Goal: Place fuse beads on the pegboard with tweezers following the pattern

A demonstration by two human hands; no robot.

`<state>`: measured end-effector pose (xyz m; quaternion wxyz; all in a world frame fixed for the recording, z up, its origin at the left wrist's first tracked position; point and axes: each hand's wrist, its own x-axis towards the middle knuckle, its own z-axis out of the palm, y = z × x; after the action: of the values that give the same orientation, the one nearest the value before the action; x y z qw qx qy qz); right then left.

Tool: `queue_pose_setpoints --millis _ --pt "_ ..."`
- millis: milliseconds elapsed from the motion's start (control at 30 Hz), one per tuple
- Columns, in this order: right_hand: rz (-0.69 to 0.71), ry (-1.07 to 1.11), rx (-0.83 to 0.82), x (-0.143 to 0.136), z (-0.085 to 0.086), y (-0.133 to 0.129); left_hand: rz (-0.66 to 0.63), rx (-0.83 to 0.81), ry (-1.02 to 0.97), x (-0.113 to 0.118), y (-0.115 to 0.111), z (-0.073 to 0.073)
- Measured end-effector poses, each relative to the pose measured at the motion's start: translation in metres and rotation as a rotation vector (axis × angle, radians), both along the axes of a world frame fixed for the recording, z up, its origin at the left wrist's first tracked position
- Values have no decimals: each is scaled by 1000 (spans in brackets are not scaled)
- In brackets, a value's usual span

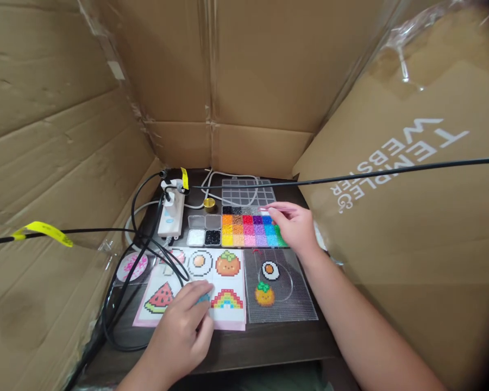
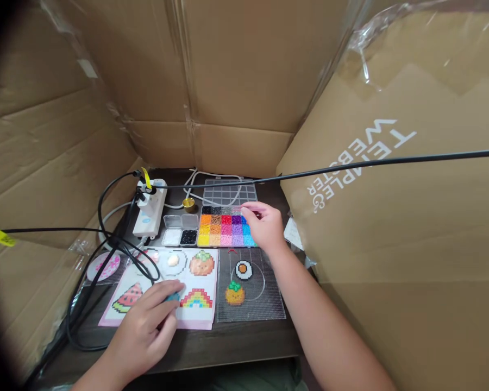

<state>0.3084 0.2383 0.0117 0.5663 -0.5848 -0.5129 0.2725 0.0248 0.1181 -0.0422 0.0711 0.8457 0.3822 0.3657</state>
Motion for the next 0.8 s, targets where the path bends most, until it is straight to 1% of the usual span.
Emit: queue_pose_setpoints --millis 133,233,500,800 --pt "-33 -52 -25 -8 -21 4 6 -18 15 1 0 0" --pt "-32 -110 -24 -10 -30 2 17 -21 22 1 0 1" --pt "-11 -188 -34 -12 -32 3 10 13 57 1 2 5" --pt "-13 -183 -44 -12 -33 4 1 14 61 0 3 5"
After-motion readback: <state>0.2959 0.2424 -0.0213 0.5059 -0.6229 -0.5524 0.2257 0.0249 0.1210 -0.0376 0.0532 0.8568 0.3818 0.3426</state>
